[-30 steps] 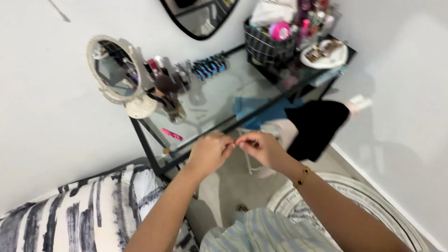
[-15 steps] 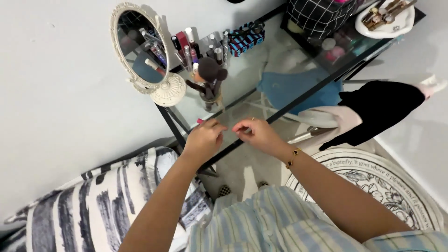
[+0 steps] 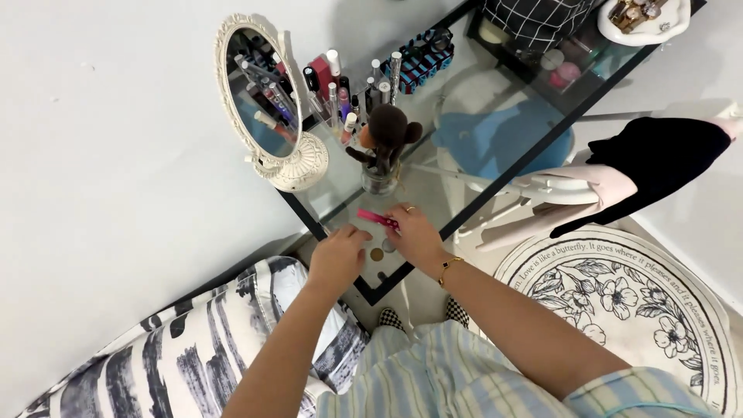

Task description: The person organizes handbags, wallets, and personal accessories on a storage cart and vanity.

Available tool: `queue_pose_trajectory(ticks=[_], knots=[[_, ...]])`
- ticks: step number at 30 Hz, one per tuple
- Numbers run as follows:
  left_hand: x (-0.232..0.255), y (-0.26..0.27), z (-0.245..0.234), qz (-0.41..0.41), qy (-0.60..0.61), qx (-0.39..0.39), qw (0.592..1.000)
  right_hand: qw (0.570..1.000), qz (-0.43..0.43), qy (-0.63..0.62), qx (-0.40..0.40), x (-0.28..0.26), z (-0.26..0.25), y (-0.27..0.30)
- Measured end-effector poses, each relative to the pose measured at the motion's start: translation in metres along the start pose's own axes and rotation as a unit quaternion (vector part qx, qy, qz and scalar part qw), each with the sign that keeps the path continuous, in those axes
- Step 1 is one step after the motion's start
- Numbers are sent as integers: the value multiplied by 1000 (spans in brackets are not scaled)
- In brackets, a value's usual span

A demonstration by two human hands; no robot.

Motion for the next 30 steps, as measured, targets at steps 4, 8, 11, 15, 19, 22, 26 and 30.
queue_pose_trajectory(ticks=[4, 8, 11, 15, 19, 22, 26, 30], knots=[[2, -4, 8, -8, 27, -9, 1000, 998, -5, 45, -38, 6, 8, -1], [3, -16, -1, -97, 69, 15, 993, 997, -54, 63, -6, 10, 2, 3], [-8, -17, 8, -229, 182, 17, 956, 999, -52, 8, 12, 4, -6, 13], [-36, 6, 64, -347, 359, 13, 866, 994, 42, -95, -21, -18, -11, 26], [-49, -1, 34, -329, 340, 92, 876, 991, 65, -101, -50, -24, -16, 24], [-59, -3, 8, -327, 319, 118, 881, 994, -33, -4, -108, -25, -12, 27], [-60, -4, -8, -319, 347, 89, 878, 986, -54, 53, -147, -22, 4, 33], [-48, -7, -15, -274, 337, 58, 899, 987, -73, 60, -129, -14, 19, 33]])
Point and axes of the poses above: each hand's wrist, its own y-axis away from the middle knuckle, its own z-axis out of the palm, x = y × z, the point moved 7 cm from there along -y, towards the middle knuckle, and after that the axes turned 15 degrees about x, right-handed, at the moved point
